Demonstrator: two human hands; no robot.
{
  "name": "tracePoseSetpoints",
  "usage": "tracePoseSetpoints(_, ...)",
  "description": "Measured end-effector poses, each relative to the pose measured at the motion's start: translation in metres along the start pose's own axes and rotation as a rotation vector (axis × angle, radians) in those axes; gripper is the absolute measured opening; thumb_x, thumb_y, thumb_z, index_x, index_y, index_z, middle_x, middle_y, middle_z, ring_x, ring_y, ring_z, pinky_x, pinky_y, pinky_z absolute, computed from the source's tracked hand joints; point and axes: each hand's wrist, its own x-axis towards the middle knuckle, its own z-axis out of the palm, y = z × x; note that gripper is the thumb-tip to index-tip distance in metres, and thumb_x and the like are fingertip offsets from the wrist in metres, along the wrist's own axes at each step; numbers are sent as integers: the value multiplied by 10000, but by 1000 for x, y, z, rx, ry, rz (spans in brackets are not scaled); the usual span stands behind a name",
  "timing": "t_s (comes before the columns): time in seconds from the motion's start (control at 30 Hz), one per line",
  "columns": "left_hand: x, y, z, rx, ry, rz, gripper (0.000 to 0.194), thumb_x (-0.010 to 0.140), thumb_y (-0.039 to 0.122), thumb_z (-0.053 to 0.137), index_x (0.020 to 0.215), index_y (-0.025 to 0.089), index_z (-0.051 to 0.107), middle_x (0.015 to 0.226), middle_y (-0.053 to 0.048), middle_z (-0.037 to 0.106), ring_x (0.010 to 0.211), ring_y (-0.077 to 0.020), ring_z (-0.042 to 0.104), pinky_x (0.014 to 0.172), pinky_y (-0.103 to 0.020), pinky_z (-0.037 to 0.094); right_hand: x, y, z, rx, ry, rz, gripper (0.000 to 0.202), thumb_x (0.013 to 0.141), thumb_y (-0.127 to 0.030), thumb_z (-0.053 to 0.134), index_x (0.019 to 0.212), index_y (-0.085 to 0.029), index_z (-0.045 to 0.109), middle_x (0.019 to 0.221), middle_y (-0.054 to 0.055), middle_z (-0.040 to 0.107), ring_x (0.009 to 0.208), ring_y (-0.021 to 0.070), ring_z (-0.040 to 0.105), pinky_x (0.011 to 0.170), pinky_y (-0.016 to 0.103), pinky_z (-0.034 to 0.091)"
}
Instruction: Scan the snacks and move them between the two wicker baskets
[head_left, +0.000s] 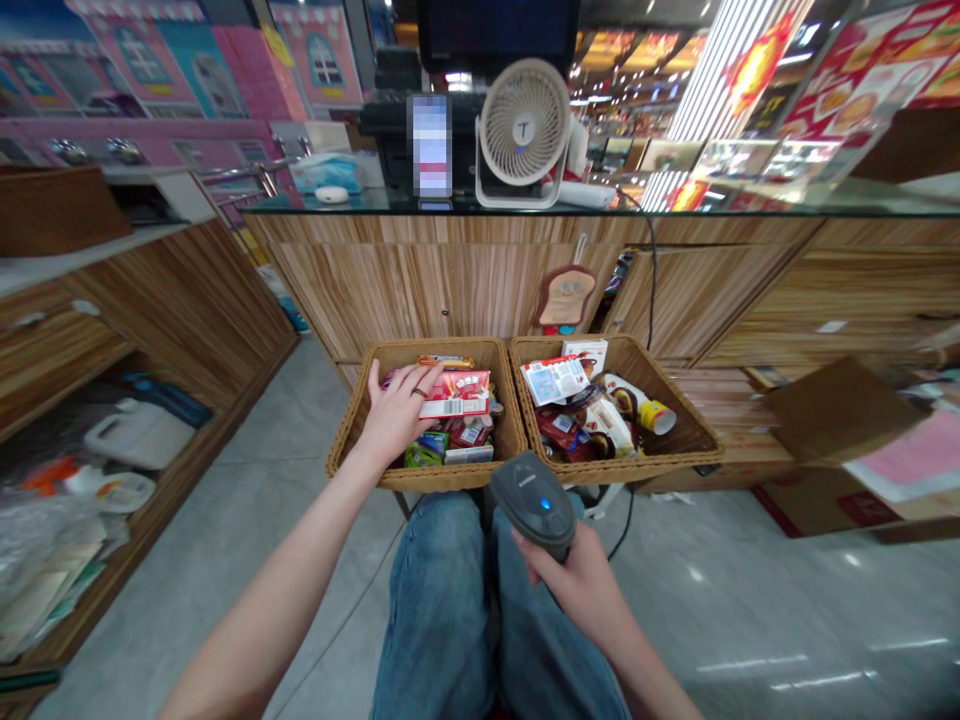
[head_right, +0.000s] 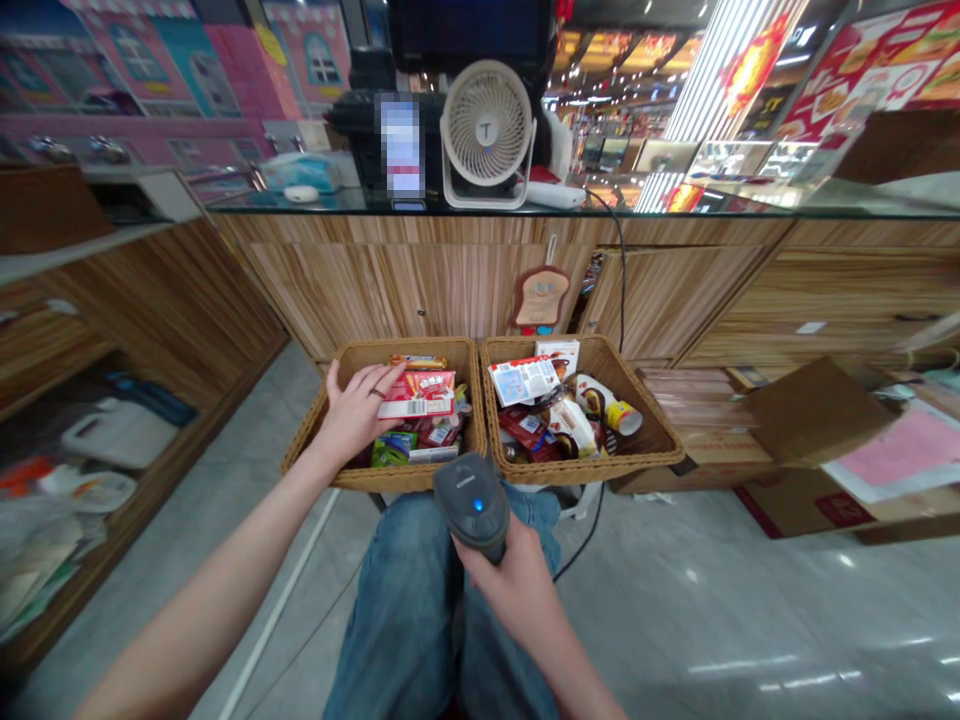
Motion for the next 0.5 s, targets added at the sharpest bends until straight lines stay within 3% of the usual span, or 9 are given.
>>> tracePoseSetpoints(0.27, -2, 5, -4, -60, 78, 50, 856, 929, 331, 717, 1666, 281, 283, 1559, -136, 572, 1437, -338, 523, 1304, -650, -46, 14, -6, 16, 3, -9, 32, 290, 964, -480, 650, 914, -195, 626, 636, 10, 688, 499, 201, 659, 527, 271, 498)
tracePoseSetpoints(0.5, -1, 9, -9, -53, -13, -56, 861, 911, 323, 715, 1663, 319, 295, 1580, -104, 555, 1458, -351, 506, 1316, -629, -61, 16, -9, 19, 10, 0, 31, 302, 950, -484, 665, 847, -206, 611, 570, 1, 653, 474, 196, 644, 510, 263, 477)
